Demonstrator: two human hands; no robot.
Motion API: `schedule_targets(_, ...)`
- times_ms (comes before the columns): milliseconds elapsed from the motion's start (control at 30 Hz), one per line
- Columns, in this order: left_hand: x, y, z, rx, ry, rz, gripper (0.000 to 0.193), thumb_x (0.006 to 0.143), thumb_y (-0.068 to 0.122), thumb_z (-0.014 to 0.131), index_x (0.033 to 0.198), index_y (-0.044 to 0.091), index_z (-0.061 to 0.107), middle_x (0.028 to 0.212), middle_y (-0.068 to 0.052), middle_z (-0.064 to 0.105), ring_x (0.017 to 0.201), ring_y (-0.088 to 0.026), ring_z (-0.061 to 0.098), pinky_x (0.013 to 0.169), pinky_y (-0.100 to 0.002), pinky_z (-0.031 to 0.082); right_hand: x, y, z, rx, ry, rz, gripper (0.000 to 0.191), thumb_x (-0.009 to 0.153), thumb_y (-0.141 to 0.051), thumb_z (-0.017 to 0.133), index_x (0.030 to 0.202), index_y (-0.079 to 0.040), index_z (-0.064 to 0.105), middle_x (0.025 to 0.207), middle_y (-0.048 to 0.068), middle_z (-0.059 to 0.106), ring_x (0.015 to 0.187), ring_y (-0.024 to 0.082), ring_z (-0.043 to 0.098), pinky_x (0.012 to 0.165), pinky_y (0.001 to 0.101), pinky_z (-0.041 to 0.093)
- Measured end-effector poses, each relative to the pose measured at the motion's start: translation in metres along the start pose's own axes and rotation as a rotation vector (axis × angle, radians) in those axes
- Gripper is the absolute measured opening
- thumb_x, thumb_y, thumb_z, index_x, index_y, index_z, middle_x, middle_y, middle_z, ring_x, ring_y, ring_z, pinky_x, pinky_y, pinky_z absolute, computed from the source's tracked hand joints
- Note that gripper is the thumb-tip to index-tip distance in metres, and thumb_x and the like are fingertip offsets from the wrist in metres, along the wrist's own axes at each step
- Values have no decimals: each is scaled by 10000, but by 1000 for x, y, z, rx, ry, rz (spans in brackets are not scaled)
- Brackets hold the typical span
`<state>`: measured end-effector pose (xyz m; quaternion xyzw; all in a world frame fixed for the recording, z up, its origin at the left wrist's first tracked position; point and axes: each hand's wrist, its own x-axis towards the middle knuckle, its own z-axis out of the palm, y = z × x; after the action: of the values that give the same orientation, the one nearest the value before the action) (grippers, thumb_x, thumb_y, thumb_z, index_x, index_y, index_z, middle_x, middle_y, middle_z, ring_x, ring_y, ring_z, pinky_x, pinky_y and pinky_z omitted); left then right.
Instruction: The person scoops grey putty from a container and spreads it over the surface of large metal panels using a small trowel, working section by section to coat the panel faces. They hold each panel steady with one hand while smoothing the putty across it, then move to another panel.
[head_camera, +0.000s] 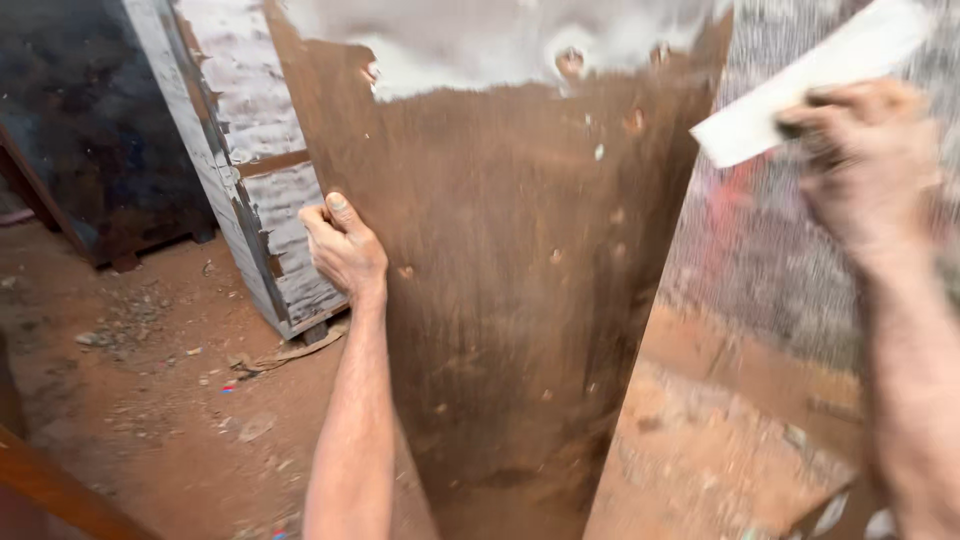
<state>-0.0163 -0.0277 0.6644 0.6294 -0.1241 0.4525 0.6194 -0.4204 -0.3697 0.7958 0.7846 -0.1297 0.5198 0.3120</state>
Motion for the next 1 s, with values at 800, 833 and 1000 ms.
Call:
schedule_targets(800, -63, -9, -24, 243, -272, 254, 970, 1026, 506, 584, 1569, -138, 103, 1552, -370, 194, 1390, -535, 314, 1097, -662, 341, -43, -285, 56, 364, -287, 558, 750, 742, -21, 612, 1483, -139, 598, 1371, 266, 483, 1210, 424, 407, 785, 456, 580)
schedule_targets(833, -69, -11, -28, 262, -311, 307, 1022, 1004, 524, 613, 1578, -114, 59, 1585, -376, 95, 1419, -560, 257, 1097, -679, 328, -46, -281, 46, 399, -355, 584, 689, 770, -46, 613, 1447, -170, 616, 1337, 240, 503, 1221, 400, 427, 819, 459, 575)
schedule_targets(1000, -70, -13, -37, 483, -440, 508, 1113, 913, 557, 722, 1607, -14, 65, 1669, -262, 3, 1437, -631, 183, 1089, -692, 332, 32, -232, 14, 474, 185, 653, 606, 855, -80, 625, 1459, -33, 605, 1298, 278, 521, 1193, 484, 434, 1022, 558, 400)
